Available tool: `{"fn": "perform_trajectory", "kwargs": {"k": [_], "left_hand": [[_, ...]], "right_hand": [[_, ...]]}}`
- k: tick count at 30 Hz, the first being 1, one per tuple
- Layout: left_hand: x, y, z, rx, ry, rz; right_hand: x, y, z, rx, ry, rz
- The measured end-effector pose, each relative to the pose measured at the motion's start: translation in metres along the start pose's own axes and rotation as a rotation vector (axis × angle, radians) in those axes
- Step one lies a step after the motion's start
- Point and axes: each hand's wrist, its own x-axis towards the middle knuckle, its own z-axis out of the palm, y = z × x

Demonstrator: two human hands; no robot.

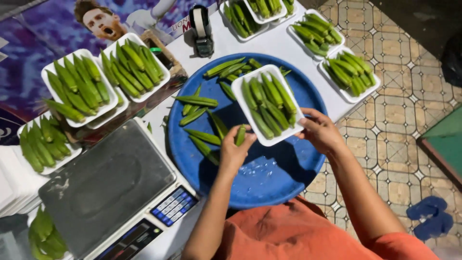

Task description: A person is picking okra pods from a large blue tray and placing them into small white styrofoam trays on a digital scale to weigh them.

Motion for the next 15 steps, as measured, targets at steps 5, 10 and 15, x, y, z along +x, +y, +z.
{"fn": "perform_trajectory", "kwargs": {"k": [5, 10, 15], "left_hand": [[-0.025, -0.023, 0.002, 0.446, 0.204, 0.015], [-0.104, -0.095, -0.039, 0.881, 0.613, 0.092], [-0.152, -0.097, -0.005, 0.725, 0.830, -0.437]], "right_hand": [[0.053, -0.033, -0.077, -0.031, 0.047, -0.059], [0.121, -0.081, -0.115, -0.125, 0.065, -0.048], [0.197, -0.094, -0.127, -0.054, 0.121, 0.056]]}}
